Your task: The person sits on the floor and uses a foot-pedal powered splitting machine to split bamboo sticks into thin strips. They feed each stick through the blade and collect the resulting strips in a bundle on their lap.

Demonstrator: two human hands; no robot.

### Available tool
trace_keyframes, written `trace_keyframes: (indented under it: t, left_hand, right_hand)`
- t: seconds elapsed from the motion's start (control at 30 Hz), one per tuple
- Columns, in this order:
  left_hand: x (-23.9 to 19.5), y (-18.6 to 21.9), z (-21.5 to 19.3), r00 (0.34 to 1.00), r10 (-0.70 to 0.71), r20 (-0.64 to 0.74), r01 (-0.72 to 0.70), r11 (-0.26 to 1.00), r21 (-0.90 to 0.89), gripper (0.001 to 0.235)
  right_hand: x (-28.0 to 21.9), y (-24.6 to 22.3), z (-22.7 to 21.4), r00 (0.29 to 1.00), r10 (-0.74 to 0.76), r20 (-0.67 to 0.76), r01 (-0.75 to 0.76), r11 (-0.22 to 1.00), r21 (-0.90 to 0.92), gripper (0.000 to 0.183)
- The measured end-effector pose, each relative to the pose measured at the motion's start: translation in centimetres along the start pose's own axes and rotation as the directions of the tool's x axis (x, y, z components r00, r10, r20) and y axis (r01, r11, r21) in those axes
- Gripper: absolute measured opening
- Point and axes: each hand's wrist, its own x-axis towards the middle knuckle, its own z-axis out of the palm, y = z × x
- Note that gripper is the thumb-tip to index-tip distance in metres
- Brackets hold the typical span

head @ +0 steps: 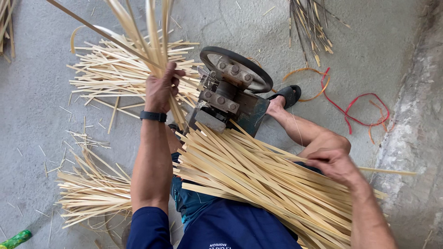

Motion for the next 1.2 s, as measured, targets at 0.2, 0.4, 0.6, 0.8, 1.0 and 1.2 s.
trace_keyframes:
  t: [0.2,0.4,0.6,0.8,1.0,1.2]
  left_hand:
    - [0.7,0.7,-3.3,0.988,0.118,-0.096,-0.134,0.973,-0.186,0.038]
    - [0.0,0.5,-2.9,0.989,0.051,-0.142,-0.079,0.976,-0.204,0.035]
    - [-0.8,0.2,0.1,0.996,0.045,-0.071,-0.050,0.997,-0.060,0.039]
    - [-0.8,1.2,1.2,0.999,-0.021,-0.026,0.019,0.999,-0.051,0.044]
    - [-0.9,1.0,1.2,0.993,0.114,-0.011,-0.113,0.993,0.019,0.051]
    - [-0.4,-0.6,1.3,0.984,-0.044,-0.172,0.097,0.944,0.314,0.048]
  right_hand:
    - [-1.3,1.0,-4.1,0.930,-0.146,-0.337,0.145,0.989,-0.031,0.019]
    - [-0.7,0.0,-2.7,0.831,-0.264,-0.489,0.207,0.964,-0.169,0.019]
    - [2.7,-2.7,1.5,0.837,-0.365,-0.408,0.297,0.929,-0.221,0.018]
    - [3.9,-3.9,2.8,0.851,-0.393,-0.348,0.373,0.919,-0.125,0.025]
    - [3.7,-4.4,3.2,0.978,-0.110,-0.177,0.091,0.990,-0.111,0.041]
    - [3.1,-4.3,4.7,0.994,-0.076,0.074,0.080,0.995,-0.057,0.027]
